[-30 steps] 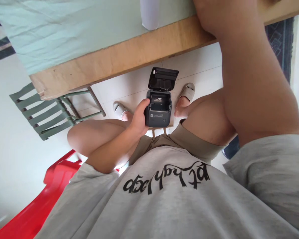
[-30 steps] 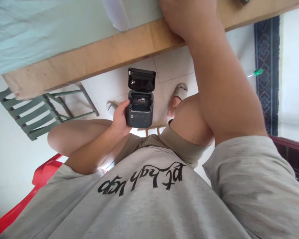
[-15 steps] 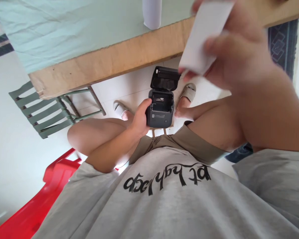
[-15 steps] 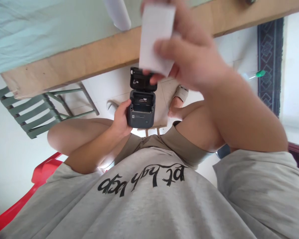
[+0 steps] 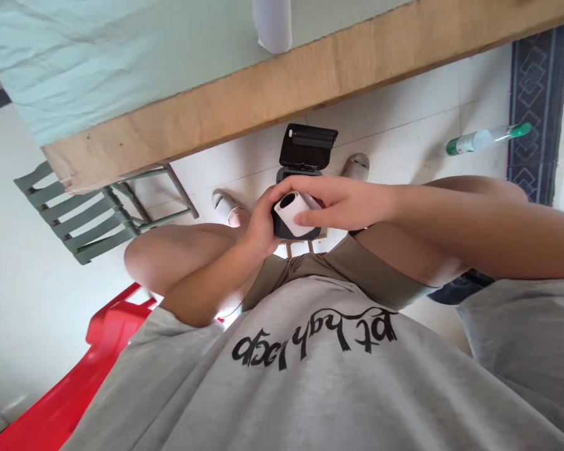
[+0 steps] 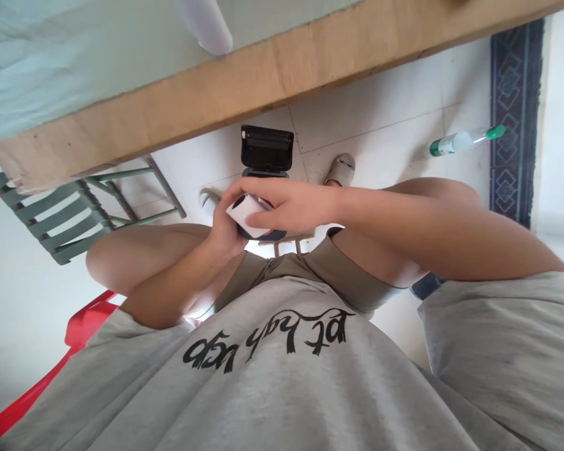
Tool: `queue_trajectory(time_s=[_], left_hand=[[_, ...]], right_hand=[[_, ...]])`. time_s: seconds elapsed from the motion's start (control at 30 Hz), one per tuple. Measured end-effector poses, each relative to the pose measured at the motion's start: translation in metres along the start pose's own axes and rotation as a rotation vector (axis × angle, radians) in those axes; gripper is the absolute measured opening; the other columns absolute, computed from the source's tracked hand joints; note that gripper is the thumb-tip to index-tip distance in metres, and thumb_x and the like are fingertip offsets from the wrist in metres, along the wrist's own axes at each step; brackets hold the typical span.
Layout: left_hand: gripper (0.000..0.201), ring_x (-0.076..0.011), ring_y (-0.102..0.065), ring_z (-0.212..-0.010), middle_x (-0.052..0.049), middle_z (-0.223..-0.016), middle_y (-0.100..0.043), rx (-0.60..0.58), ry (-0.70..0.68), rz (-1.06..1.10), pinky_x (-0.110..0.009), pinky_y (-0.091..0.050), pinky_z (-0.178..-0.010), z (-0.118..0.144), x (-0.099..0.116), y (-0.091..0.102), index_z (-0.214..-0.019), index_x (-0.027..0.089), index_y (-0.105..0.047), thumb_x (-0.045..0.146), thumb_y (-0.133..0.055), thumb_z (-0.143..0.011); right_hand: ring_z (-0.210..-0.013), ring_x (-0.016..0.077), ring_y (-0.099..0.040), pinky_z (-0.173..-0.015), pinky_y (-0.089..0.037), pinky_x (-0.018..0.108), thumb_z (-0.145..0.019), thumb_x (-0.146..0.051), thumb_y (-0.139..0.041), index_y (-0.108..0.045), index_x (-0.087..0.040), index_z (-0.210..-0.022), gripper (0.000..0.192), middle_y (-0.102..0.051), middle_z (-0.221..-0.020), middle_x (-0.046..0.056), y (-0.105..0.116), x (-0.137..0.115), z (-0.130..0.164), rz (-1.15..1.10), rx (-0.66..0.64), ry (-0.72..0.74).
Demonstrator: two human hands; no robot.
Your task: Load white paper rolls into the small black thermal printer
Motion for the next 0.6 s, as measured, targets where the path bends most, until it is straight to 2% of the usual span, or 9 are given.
queue_trajectory(time_s=[0.13, 0.2, 0.3, 0.47, 0.6], left_hand=[[0.036, -0.0250, -0.078, -0.092, -0.004, -0.079, -0.072, -0.002, -0.005, -0.013, -0.033, -0.063, -0.080, -0.001, 0.000, -0.004, -0.088, 0.019, -0.066, 0.052, -0.080, -0.081], [0.034, -0.0258, -0.079, -0.094, -0.003, -0.076, -0.072, 0.008, 0.004, -0.035, -0.033, -0.064, -0.081, 0.000, 0.000, -0.004, -0.086, 0.020, -0.066, 0.051, -0.077, -0.082], [0.031, -0.0252, -0.080, -0.091, -0.002, -0.073, -0.071, 0.013, 0.013, -0.051, -0.033, -0.064, -0.077, 0.001, 0.000, -0.005, -0.086, 0.021, -0.067, 0.050, -0.076, -0.082], [0.034, -0.0242, -0.079, -0.084, -0.001, -0.073, -0.072, 0.035, 0.018, -0.031, -0.033, -0.063, -0.072, -0.001, -0.002, -0.001, -0.086, 0.021, -0.067, 0.053, -0.080, -0.081], [0.031, -0.0179, -0.073, -0.071, 0.001, -0.072, -0.070, 0.035, -0.023, -0.004, -0.031, -0.061, -0.070, -0.001, 0.001, 0.000, -0.084, 0.022, -0.065, 0.049, -0.080, -0.082]], right_hand=[[-0.083, 0.0095, -0.058, -0.079, -0.047, 0.022, -0.099, -0.028, -0.057, -0.045, -0.013, -0.157, 0.062, -0.071, -0.111, 0.007, 0.021, 0.008, 0.003, 0.248, 0.204, 0.074], [-0.087, 0.0116, -0.061, -0.079, -0.043, 0.023, -0.096, -0.027, -0.056, -0.045, -0.012, -0.158, 0.064, -0.073, -0.115, 0.009, 0.027, 0.012, 0.005, 0.386, 0.276, 0.047], [-0.088, 0.0155, -0.062, -0.074, -0.035, 0.025, -0.094, -0.028, -0.055, -0.052, -0.013, -0.150, 0.059, -0.075, -0.121, 0.012, 0.033, 0.018, 0.005, 0.598, 0.355, -0.066], [-0.078, 0.0162, -0.058, -0.068, -0.023, 0.027, -0.095, -0.029, -0.054, -0.061, -0.014, -0.137, 0.045, -0.076, -0.111, 0.012, 0.029, 0.018, 0.000, 0.823, 0.306, -0.268], [-0.073, 0.0157, -0.054, -0.067, -0.019, 0.029, -0.096, -0.027, -0.053, -0.063, -0.013, -0.135, 0.043, -0.075, -0.101, 0.010, 0.028, 0.013, -0.002, 0.880, 0.271, -0.330]])
Point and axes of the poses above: each hand's wrist, its own z-axis away from the middle knuckle, its own y-axis out of the back of the hand, x = y × z, the point moved 9 cm from there along -z, towards the middle knuckle
